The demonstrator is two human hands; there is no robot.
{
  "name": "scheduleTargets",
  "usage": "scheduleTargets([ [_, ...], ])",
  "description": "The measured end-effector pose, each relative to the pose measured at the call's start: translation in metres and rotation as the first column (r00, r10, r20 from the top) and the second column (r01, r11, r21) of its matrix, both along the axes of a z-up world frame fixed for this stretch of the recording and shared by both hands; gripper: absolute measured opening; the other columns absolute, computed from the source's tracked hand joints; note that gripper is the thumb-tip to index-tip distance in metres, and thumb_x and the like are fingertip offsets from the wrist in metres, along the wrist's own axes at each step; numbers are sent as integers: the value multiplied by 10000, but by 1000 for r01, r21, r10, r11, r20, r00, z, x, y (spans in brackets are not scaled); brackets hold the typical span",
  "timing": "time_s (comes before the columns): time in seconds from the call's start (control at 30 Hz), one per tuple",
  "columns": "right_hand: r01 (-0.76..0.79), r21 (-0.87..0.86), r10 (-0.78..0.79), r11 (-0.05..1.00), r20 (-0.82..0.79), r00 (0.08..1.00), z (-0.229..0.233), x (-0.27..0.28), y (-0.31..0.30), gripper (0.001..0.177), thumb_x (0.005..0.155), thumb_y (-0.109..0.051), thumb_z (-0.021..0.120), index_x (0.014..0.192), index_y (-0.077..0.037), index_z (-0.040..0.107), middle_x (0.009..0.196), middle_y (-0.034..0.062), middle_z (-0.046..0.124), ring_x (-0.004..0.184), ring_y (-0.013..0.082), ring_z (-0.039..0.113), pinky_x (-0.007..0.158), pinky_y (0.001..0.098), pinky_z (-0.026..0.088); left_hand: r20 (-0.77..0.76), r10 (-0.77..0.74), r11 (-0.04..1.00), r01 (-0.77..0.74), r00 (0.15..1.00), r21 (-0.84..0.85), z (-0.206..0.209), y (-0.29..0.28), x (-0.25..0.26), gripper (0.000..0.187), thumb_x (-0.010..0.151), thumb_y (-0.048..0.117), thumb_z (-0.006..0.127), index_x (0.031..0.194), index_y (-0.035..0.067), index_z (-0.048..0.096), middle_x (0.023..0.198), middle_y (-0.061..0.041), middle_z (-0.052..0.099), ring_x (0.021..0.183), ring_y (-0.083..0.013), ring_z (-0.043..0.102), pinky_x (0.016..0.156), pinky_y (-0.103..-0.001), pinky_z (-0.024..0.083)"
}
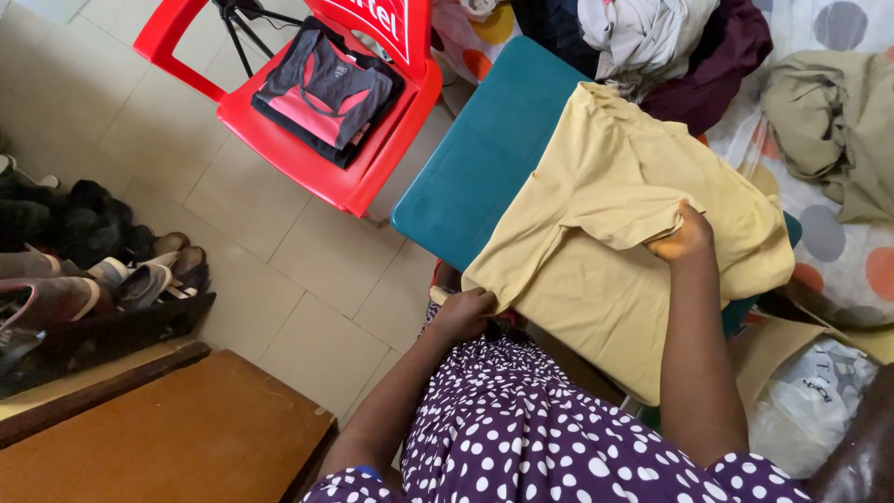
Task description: The person is folding a yellow short-sleeved t-shirt on a small blue table.
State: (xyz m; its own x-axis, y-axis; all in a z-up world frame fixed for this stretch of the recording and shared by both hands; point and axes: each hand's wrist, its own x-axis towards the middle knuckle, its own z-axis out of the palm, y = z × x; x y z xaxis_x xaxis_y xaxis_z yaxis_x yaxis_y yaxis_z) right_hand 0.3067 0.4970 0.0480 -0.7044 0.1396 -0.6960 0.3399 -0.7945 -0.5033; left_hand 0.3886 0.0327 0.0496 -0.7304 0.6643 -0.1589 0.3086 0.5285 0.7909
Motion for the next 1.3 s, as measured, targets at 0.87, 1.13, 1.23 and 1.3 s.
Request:
scheduleTargets([
  [0.87,-91,764,-75,639,179,981,2,-3,-7,528,895,-126,723,1387,-108,531,1303,139,616,1199,310,613,1027,520,486,97,-8,995,17,995,-94,21,15,20,218,968,199,618,1102,58,716,1034,-178,720,918,-355,698,811,-484,551],
  [1.13,88,917,174,-389,-21,985,44,-48,-81,512,730,10,825,1216,-54,680,1389,224,563,1254,434,485,1001,494,411,-83,480,875,-469,873,125,45,42,-50,257,899,88,663,1143,7,658,1046,-182,657,917,-354,669,804,-452,559],
  [1.23,61,933,380,-354,84,921,45,-98,-92,465,830,-24,796,1273,-77,666,1352,151,617,1297,380,504,1097,481,431,-271,485,872,-481,831,84,36,59,-73,415,782,64,707,1180,-22,628,1052,-221,609,963,-403,607,820,-474,527],
  [1.3,-17,953,471,-301,164,867,32,-135,-94,442,855,-60,795,1279,-87,675,1306,124,644,1263,359,521,1088,469,445,-277,465,882,-467,841,63,22,66,-83,421,747,77,724,1148,-5,628,1046,-221,608,970,-411,602,832,-479,521],
])
